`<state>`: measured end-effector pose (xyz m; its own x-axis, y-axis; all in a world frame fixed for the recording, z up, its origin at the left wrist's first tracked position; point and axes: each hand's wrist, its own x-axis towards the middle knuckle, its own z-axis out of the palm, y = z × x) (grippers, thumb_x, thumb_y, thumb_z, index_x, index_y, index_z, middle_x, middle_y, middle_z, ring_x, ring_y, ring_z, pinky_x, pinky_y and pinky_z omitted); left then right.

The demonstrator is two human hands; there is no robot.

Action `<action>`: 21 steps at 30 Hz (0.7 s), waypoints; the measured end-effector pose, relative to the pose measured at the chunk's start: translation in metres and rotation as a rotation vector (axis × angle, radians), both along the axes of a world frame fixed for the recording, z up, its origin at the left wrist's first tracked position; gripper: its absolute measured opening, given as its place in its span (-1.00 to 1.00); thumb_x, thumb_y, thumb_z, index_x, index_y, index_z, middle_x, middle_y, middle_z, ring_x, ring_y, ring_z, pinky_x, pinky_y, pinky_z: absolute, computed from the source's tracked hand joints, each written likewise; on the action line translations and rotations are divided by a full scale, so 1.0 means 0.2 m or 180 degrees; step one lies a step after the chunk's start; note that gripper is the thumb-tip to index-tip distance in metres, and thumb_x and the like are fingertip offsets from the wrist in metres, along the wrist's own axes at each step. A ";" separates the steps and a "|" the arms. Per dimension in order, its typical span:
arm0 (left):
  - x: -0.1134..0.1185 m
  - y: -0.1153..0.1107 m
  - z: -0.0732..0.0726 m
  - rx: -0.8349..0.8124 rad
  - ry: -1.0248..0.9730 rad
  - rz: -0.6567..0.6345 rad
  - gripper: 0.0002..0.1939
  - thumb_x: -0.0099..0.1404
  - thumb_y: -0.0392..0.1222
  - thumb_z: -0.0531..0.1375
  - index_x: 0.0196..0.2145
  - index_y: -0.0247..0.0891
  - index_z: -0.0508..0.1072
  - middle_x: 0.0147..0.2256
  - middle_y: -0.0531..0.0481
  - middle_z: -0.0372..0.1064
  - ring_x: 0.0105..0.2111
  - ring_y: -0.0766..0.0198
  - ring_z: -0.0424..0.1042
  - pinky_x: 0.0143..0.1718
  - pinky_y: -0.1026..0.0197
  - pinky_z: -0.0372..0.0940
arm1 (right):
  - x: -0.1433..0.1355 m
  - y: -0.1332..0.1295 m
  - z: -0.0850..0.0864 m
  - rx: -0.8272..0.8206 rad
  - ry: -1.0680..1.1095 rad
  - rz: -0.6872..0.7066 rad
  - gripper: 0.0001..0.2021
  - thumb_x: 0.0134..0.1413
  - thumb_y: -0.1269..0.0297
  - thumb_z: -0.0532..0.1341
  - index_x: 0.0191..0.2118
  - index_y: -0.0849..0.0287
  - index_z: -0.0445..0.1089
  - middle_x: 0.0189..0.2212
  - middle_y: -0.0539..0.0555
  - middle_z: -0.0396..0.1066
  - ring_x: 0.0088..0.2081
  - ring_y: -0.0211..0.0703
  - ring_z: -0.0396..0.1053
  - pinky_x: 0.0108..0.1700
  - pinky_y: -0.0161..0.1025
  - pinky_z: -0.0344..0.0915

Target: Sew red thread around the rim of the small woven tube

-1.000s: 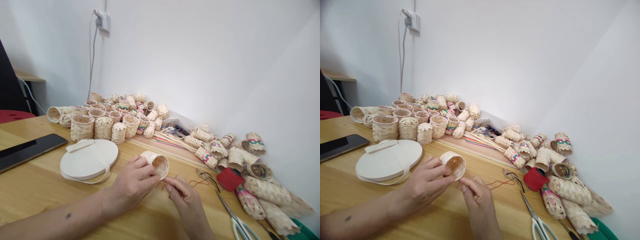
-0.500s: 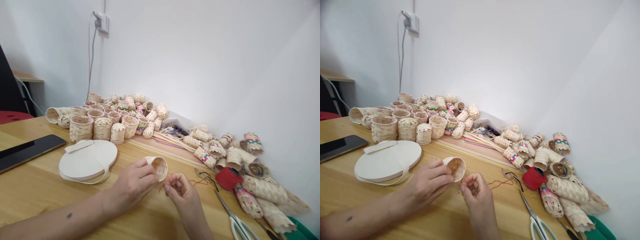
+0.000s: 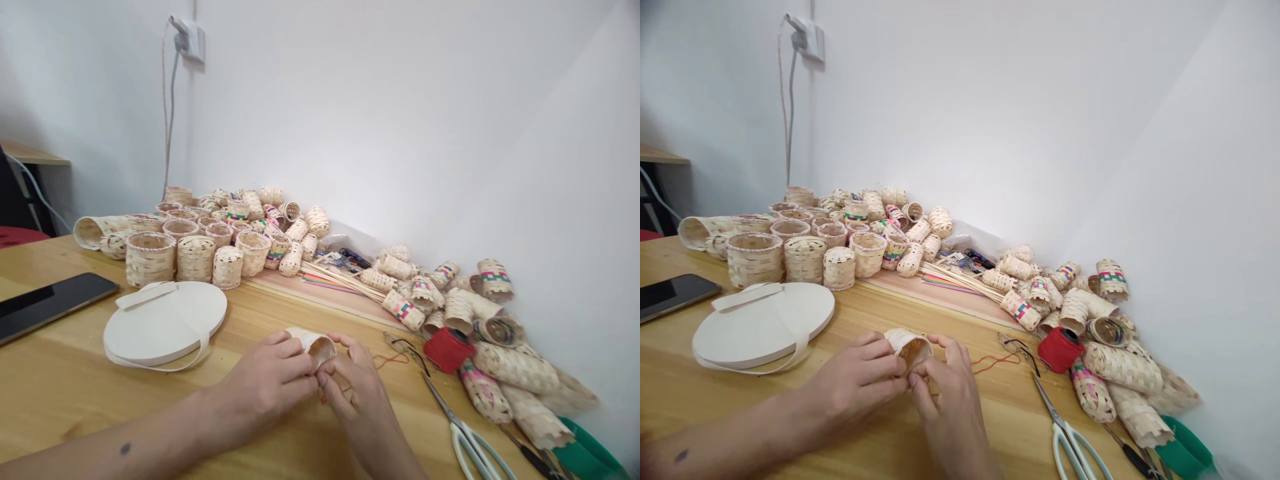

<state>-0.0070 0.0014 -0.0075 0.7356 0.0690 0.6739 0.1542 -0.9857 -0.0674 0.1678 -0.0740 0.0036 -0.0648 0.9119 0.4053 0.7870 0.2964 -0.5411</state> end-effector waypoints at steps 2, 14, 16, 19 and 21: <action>0.00 -0.01 0.00 -0.0109 0.0056 -0.0044 -0.83 0.38 -0.31 -0.01 -0.28 -0.24 0.37 -0.39 0.04 0.36 -0.38 0.26 0.20 -0.34 0.15 0.00 | -0.01 0.00 0.01 -0.0208 0.0203 0.0022 -0.81 0.10 0.42 0.14 -0.49 0.12 0.41 -0.08 0.13 0.32 0.07 -0.01 0.19 0.05 -0.05 0.17; -0.02 -0.07 0.12 -0.0751 0.0453 -0.0632 -0.81 0.24 -0.47 0.08 -0.34 -0.21 0.38 -0.34 0.06 0.42 -0.32 0.25 0.27 -0.27 0.19 0.10 | 0.06 0.01 0.05 0.0124 0.3127 -0.0452 -0.75 0.03 0.02 0.21 -0.39 0.12 0.33 -0.33 0.03 0.35 -0.26 -0.15 0.36 -0.19 -0.22 0.33; -0.04 -0.08 0.15 -0.1197 0.0402 -0.0859 -0.80 0.25 -0.48 0.07 -0.33 -0.23 0.38 -0.34 0.04 0.43 -0.33 0.28 0.29 -0.26 0.23 0.15 | 0.09 0.00 0.09 -0.0100 0.4064 -0.0123 -0.73 -0.04 0.06 0.29 -0.35 0.11 0.29 -0.51 -0.09 0.26 -0.51 -0.32 0.27 -0.42 -0.35 0.31; -0.05 -0.07 0.19 -0.2049 0.0274 -0.1206 -0.82 0.32 -0.42 0.06 -0.35 -0.24 0.40 -0.37 0.01 0.43 -0.32 0.32 0.36 -0.24 0.31 0.23 | 0.12 -0.01 0.12 -0.0687 0.4300 0.0379 -0.75 0.01 0.09 0.28 -0.34 0.11 0.26 -0.65 -0.20 0.01 -0.70 -0.45 -0.13 -0.69 -0.50 0.00; -0.05 -0.05 0.20 -0.2416 0.0290 -0.1340 -0.82 0.36 -0.33 0.05 -0.37 -0.24 0.42 -0.39 0.00 0.44 -0.32 0.32 0.39 -0.25 0.33 0.26 | 0.18 -0.01 0.12 -0.0608 0.3905 0.0104 -0.72 0.00 0.04 0.26 -0.34 0.13 0.26 -0.65 -0.19 -0.03 -0.69 -0.43 -0.18 -0.71 -0.50 -0.10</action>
